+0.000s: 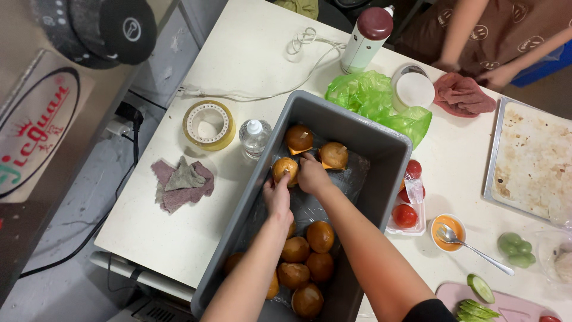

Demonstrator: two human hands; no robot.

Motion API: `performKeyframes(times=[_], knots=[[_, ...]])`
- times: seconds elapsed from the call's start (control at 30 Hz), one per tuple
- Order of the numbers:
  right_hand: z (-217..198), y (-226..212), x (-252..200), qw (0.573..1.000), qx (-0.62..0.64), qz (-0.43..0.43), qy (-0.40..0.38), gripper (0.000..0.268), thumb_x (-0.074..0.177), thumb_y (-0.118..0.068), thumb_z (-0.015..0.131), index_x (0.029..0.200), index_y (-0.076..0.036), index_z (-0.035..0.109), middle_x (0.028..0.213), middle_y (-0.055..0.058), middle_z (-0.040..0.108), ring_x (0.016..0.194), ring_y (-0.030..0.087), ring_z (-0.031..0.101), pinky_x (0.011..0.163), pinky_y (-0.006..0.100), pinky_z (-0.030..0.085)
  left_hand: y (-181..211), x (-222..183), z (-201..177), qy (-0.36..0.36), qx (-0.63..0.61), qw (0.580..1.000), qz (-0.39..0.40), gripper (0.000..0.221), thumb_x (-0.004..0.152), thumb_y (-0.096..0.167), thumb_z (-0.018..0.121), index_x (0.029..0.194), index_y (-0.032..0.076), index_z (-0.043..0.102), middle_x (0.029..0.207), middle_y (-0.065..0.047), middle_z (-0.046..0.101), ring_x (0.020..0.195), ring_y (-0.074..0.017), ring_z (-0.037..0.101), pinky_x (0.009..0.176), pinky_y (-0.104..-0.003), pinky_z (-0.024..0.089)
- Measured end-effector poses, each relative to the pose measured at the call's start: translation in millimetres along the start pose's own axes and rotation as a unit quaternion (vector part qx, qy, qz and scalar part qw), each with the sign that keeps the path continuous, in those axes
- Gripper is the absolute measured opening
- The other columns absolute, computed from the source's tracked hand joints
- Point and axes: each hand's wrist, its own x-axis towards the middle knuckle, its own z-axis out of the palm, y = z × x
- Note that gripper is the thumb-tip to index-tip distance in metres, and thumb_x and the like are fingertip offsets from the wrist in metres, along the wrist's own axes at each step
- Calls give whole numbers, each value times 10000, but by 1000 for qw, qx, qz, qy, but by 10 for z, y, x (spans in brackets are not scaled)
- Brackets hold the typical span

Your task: The person prepares mini burgers by spreading sauce onto the buns, adding sliced tomato and cucumber, and placing a slice of cheese on each burger.

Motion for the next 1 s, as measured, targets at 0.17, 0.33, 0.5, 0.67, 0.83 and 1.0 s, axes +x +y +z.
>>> performKeyframes(times=[0.17,0.33,0.5,0.67,0.83,1.0], knots=[[-228,151,-268,992,13,56,-109,303,945,-141,619,1202,-62,759,1156,231,743,1083,360,712,956,396,556,-64,71,-49,-10,-5,1000,6,592,843,172,767,1360,-9,543,1295,-125,676,1131,-193,655,965,-321,494],[-360,191,-591,837,414,329,140,486,919,-154,635,1363,-25,486,1202,160,613,928,269,638,725,385,549,-39,84,-52,14,48,998,-23,609,838,198,776,1368,48,514,1295,-78,650,1112,-189,639,893,-335,502],[-415,349,-333,706,495,441,249,627,950,-217,566,1518,-138,312,1299,92,513,979,182,573,763,354,539,-17,68,-26,-1,78,997,-16,560,850,220,764,1346,56,563,1279,-74,661,1097,-174,657,882,-323,526],[-299,464,-177,666,615,370,206,564,940,-130,533,1485,-74,397,1225,162,605,912,194,602,779,355,565,18,64,-9,-3,53,998,-29,561,835,185,761,1347,44,579,1239,-62,673,1074,-165,651,868,-316,504],[-260,412,-142,691,596,353,209,597,927,-97,551,1496,-66,376,1214,136,616,945,187,630,774,336,553,16,47,-6,-6,41,999,-13,536,832,161,758,1317,14,584,1190,-88,691,1027,-162,677,854,-294,524],[-280,357,-67,703,583,360,192,688,894,-47,589,1518,-62,299,1234,158,604,954,218,654,769,341,561,-5,19,-4,-20,41,999,5,518,835,160,754,1299,-24,615,1160,-101,710,993,-149,677,847,-280,512]])
